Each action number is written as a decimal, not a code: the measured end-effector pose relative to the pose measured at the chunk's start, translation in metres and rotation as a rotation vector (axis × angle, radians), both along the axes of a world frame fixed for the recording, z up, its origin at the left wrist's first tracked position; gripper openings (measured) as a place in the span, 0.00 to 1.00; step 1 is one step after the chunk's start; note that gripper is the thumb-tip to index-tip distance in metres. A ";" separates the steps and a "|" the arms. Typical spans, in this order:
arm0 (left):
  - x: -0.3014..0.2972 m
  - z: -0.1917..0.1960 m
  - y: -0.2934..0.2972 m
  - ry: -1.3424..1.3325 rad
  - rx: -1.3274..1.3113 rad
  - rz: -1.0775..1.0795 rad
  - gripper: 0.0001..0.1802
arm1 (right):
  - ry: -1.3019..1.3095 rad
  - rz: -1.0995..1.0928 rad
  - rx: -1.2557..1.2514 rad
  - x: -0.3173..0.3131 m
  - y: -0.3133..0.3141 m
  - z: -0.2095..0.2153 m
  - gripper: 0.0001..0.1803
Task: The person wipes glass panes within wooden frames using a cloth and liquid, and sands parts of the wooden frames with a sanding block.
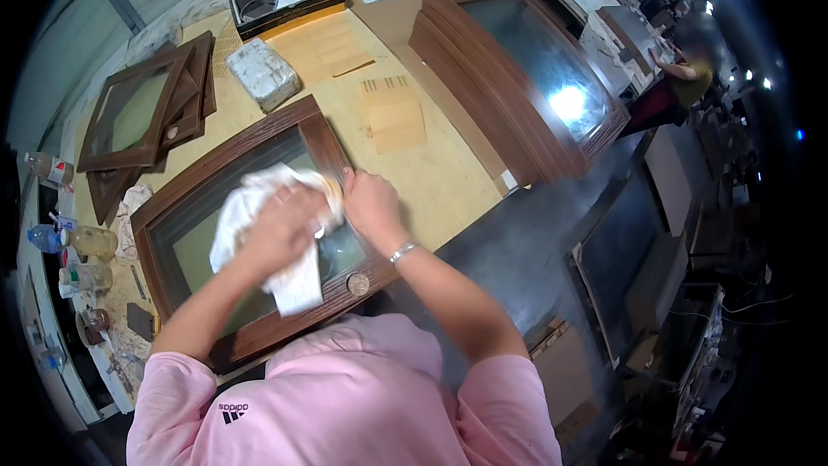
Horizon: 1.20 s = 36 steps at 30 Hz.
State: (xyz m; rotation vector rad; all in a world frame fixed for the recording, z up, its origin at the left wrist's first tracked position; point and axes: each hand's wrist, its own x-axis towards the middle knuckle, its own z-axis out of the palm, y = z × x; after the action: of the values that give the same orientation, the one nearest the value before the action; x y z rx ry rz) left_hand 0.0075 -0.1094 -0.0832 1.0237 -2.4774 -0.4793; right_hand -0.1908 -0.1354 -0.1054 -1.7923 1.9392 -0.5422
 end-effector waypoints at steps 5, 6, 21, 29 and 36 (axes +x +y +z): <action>-0.009 -0.005 -0.049 0.000 -0.225 0.423 0.25 | 0.129 0.074 -0.054 0.010 0.008 0.013 0.28; -0.012 -0.022 -0.035 0.072 -0.215 0.313 0.25 | 0.110 0.077 -0.054 0.011 0.009 0.015 0.29; 0.107 -0.028 -0.035 -0.091 -0.226 0.576 0.19 | 0.114 0.048 -0.017 0.006 0.007 0.015 0.30; 0.031 -0.011 -0.052 -0.229 -0.181 0.390 0.26 | 0.174 0.081 -0.024 0.007 0.009 0.013 0.32; 0.301 -0.022 0.072 -0.216 -0.236 0.865 0.22 | 0.170 0.107 -0.067 0.009 0.008 0.011 0.32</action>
State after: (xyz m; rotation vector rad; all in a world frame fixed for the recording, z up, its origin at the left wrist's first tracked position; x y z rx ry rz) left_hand 0.3087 -0.0371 -0.1049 1.9359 -1.9075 0.2005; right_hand -0.1820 -0.1272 -0.0948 -2.0303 1.9403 -0.4366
